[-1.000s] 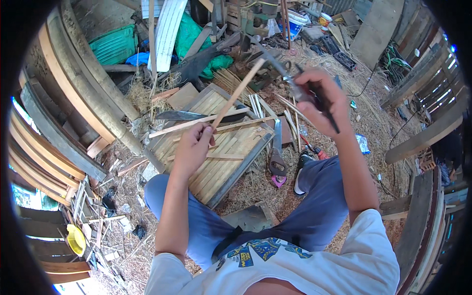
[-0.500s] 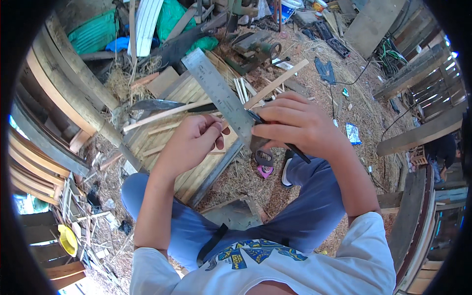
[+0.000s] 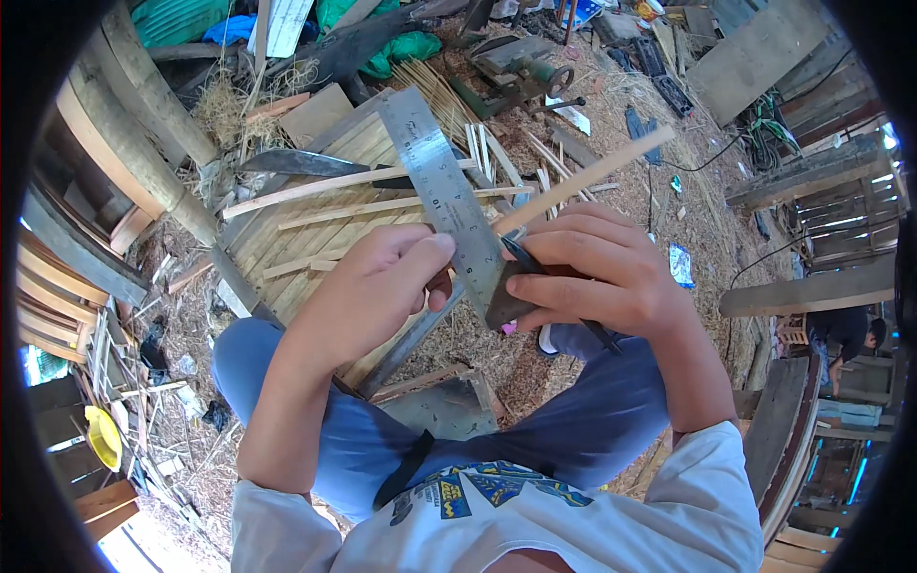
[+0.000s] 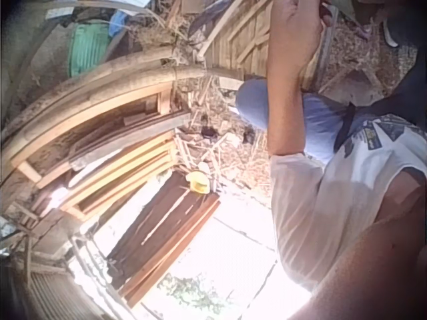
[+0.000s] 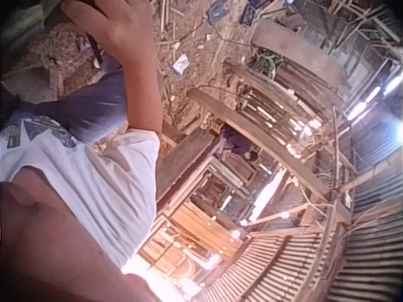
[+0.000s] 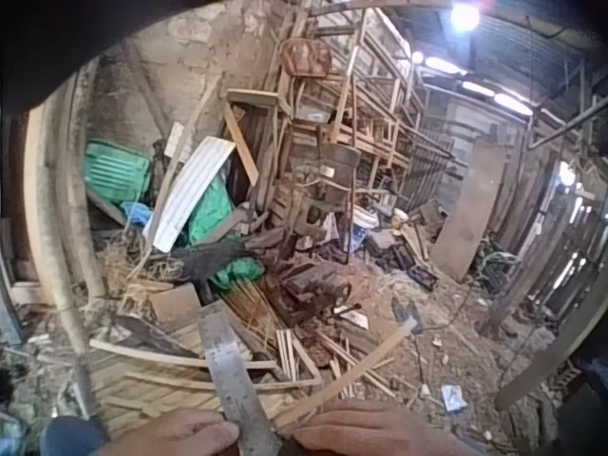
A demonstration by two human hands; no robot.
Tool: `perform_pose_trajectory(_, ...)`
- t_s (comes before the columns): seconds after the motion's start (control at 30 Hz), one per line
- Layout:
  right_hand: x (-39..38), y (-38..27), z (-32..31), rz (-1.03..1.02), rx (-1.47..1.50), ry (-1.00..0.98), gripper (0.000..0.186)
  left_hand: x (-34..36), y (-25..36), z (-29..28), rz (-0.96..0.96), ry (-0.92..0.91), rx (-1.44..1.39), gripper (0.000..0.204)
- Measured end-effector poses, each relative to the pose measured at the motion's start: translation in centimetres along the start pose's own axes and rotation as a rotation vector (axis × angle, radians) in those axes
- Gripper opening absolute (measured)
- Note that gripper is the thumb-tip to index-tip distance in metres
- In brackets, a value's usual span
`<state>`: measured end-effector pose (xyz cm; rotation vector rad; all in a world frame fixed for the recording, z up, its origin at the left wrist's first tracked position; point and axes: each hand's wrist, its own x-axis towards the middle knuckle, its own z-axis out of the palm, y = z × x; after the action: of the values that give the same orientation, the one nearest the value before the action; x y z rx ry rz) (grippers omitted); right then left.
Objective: The person measures a wooden flute using a metal ruler and marks it with a pen, then uses a large blade to shave the end of a wooden stick.
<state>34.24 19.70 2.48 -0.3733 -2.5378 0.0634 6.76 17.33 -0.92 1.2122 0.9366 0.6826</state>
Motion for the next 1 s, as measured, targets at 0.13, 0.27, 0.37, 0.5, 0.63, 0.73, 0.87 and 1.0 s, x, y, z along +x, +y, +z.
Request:
perform_pose_trajectory(0.13, 0.2, 0.1, 0.2, -0.035, 0.037, -0.008, 0.044, 0.1, 0.0, 0.1, -0.034, 0.020, 0.068, 0.047)
perform_pose_trajectory(0.27, 0.3, -0.4, 0.3, -0.042, 0.006, -0.030, 0.041, 0.4, -1.3, 0.2, 0.051, 0.035, 0.088, 0.046)
perform_pose_trajectory(0.37, 0.2, -0.4, 0.4, -0.090, -0.039, -0.030, 0.045, 0.3, -0.7, 0.6, 0.058, 0.018, 0.054, 0.041)
perform_pose_trajectory(0.5, -0.4, -0.5, -0.1, -0.113, -0.065, 0.026, 0.050, -0.1, -0.5, 1.7, 0.027, 0.069, 0.040, 0.033)
perform_pose_trajectory(0.63, -0.3, -0.7, 0.1, -0.099, -0.032, 0.117, 0.044, -0.1, -0.7, 1.6, 0.025, 0.044, 0.022, 0.032)
perform_pose_trajectory(0.73, -0.4, -0.9, 0.1, -0.078, -0.046, 0.108, 0.046, 0.1, -0.4, 1.5, -0.075, 0.017, 0.070, 0.030)
perform_pose_trajectory(0.87, -0.4, -1.1, 0.1, -0.051, -0.059, 0.135, 0.045, -0.1, -0.6, 1.8, 0.014, 0.008, -0.003, 0.030)
perform_pose_trajectory(1.0, -0.4, -1.1, 0.0, -0.060, -0.087, 0.173, 0.043, -0.2, -0.6, 2.1, 0.054, 0.012, -0.038, 0.030)
